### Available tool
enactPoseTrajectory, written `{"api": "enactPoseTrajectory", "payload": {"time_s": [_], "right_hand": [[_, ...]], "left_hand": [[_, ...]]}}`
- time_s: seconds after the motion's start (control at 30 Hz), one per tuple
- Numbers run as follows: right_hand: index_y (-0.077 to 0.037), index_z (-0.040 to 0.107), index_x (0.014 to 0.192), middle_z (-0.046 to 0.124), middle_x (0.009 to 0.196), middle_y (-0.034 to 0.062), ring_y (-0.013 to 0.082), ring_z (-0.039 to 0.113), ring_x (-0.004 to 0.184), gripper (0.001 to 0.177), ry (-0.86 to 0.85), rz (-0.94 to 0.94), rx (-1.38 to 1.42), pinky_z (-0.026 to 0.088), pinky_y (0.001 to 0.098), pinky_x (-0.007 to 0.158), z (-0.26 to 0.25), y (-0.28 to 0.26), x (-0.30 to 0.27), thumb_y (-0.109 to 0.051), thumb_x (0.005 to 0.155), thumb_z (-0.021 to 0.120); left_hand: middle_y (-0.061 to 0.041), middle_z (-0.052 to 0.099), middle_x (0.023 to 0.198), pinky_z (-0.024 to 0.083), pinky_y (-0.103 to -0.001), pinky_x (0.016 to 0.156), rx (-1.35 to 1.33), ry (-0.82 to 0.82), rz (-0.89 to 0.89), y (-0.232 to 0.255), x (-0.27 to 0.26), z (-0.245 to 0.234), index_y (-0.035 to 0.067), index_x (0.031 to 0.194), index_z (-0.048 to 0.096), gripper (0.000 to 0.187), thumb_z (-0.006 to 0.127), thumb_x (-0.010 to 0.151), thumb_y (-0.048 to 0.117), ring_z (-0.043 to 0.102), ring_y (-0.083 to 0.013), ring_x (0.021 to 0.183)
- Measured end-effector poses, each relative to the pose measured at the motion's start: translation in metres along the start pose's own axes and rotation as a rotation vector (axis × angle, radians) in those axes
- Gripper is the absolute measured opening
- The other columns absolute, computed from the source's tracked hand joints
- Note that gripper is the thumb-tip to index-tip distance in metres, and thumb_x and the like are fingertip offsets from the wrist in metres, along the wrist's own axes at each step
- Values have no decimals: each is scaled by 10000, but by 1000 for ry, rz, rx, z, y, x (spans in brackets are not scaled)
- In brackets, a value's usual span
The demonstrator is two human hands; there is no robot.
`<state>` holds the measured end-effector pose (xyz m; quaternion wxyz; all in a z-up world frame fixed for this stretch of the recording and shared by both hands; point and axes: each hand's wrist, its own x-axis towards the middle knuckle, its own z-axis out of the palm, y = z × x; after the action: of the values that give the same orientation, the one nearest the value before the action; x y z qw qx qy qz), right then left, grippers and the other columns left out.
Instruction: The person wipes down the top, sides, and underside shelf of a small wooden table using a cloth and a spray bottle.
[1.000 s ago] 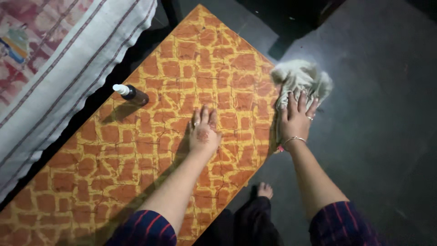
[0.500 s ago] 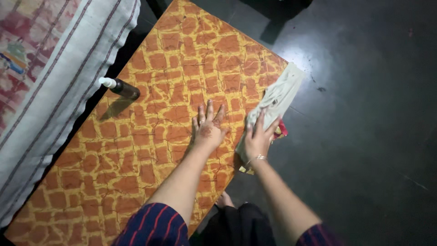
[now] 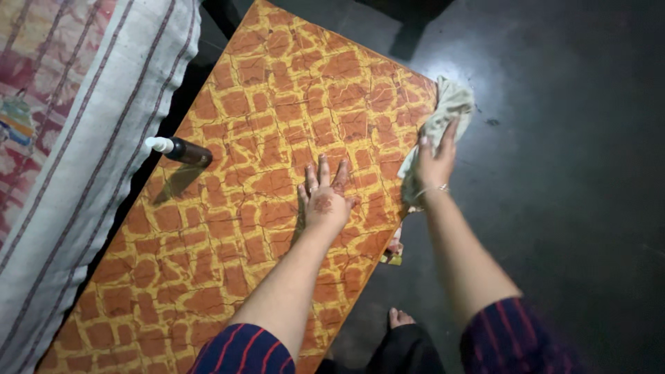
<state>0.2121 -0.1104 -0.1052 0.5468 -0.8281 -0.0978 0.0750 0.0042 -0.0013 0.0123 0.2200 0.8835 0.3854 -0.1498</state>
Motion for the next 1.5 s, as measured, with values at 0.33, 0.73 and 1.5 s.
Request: {"api": "enactPoseTrajectory", "payload": {"time_s": [0.33,0.73,1.5], "right_hand": [[-246,182,1657,473,1493,222,435,614,1176,797,26,313,-235,521,459,952,3,-47,-193,-346,981,591],[-218,145,1661,690,1272,224,395,685,1097,1021,-22,480,-257,542,453,945,-9,-60,-18,-443,863,740],[-167,438,1485,733,1148,232,444,699,1041,863,125,503,-266,551,521,855,-2,-82,-183,-599,806,747]], "left_hand": [[-140,-96,1715,108,-680,1208,40,-23,30,-3,8,9,348,1619,116,908,696,923,401,-59,-464,1559],[-177,-194,1703,140,-737,1174,141,-218,-9,18,5,-24,529,1584,7,878,624,963,461,-111,-493,1552],[-140,-184,1704,159,-733,1169,187,-190,9,19,3,-33,553,1581,46,885,651,935,514,-96,-492,1551]]}}
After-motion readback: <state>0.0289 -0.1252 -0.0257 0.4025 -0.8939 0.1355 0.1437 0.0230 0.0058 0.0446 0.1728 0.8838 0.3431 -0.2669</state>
